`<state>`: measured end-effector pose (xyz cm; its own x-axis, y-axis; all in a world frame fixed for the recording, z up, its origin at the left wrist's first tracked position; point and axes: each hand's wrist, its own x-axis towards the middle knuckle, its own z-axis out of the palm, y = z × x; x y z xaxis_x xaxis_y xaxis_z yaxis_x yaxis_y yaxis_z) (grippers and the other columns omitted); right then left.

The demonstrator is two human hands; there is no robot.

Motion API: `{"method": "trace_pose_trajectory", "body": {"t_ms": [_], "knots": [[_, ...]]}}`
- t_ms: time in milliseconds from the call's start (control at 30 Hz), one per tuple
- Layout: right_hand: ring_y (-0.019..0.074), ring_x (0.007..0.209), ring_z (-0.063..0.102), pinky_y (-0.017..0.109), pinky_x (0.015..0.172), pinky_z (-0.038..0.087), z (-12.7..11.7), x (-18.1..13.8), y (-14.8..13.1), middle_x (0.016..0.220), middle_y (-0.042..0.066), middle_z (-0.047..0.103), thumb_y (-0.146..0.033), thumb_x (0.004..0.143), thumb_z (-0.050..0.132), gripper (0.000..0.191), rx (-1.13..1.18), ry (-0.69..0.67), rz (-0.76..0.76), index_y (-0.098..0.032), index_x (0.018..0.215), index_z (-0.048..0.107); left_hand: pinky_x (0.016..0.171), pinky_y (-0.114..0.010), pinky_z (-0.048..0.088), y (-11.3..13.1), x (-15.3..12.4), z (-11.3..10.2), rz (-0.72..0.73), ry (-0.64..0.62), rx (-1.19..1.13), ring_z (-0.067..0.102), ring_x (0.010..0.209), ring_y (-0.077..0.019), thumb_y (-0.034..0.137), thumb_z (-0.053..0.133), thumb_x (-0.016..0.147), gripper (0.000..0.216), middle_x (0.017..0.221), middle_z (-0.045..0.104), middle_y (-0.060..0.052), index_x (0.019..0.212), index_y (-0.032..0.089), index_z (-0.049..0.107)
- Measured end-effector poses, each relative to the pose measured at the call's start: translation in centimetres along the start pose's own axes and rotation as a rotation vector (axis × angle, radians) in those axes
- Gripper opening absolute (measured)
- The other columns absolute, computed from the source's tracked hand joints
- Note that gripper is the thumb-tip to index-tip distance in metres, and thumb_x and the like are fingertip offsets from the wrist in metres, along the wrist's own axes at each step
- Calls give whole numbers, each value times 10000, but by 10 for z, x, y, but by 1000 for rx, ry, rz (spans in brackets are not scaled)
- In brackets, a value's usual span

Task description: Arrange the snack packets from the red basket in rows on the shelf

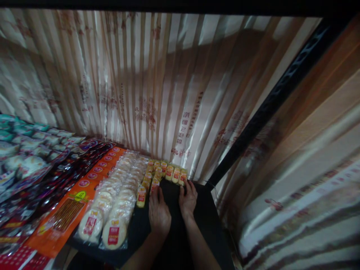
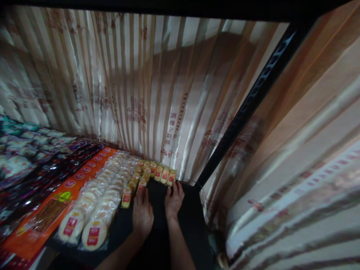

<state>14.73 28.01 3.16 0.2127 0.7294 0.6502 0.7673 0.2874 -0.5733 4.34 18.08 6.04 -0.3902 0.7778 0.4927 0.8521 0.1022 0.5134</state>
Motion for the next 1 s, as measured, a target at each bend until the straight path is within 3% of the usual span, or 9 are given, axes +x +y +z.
{"method": "trace_pose_trajectory", "body": {"t_ms": [167,300,400,633,800,1000], "knots": [[238,1133,451,430,949,367,-8,2,-15,1189,156,555,-353,877,351,422,73,-17,-116,-123,1129,599,977,-439,384,-8,-6,7,42,42,-21,418,1205,-270,21,354,775,495,1303,470,-168,1254,71,470],[203,1143,475,406,992,357,-6,0,-42,1191,111,583,-350,879,362,404,246,-260,-149,-162,1163,580,971,-446,392,-11,-7,13,43,78,-41,429,1196,-270,53,361,795,447,1253,511,-172,1217,75,509],[200,1210,435,403,1042,315,4,0,-67,1268,89,537,-398,870,384,441,394,-420,-53,-182,1224,533,961,-443,411,-13,-5,15,27,98,-84,461,1167,-258,128,377,830,408,1233,530,-156,1210,118,524],[213,1279,363,415,1099,219,21,3,-100,1351,45,462,-557,808,429,561,599,-555,254,-242,1269,489,993,-409,402,-15,-3,7,-51,55,-244,440,1208,-252,242,417,844,434,1299,492,-132,1267,162,477],[213,1308,317,411,1109,189,18,1,-104,1387,52,413,-566,793,453,608,656,-559,324,-230,1300,448,1002,-429,391,-15,-2,3,-38,22,-261,405,1236,-261,271,416,847,443,1320,466,-131,1274,168,468],[221,1317,298,399,1113,187,18,-1,-107,1387,69,408,-609,765,456,668,740,-580,431,-190,1285,470,980,-427,412,-19,-4,11,12,88,-259,424,1211,-252,228,398,858,457,1299,480,-151,1305,137,422]]}}
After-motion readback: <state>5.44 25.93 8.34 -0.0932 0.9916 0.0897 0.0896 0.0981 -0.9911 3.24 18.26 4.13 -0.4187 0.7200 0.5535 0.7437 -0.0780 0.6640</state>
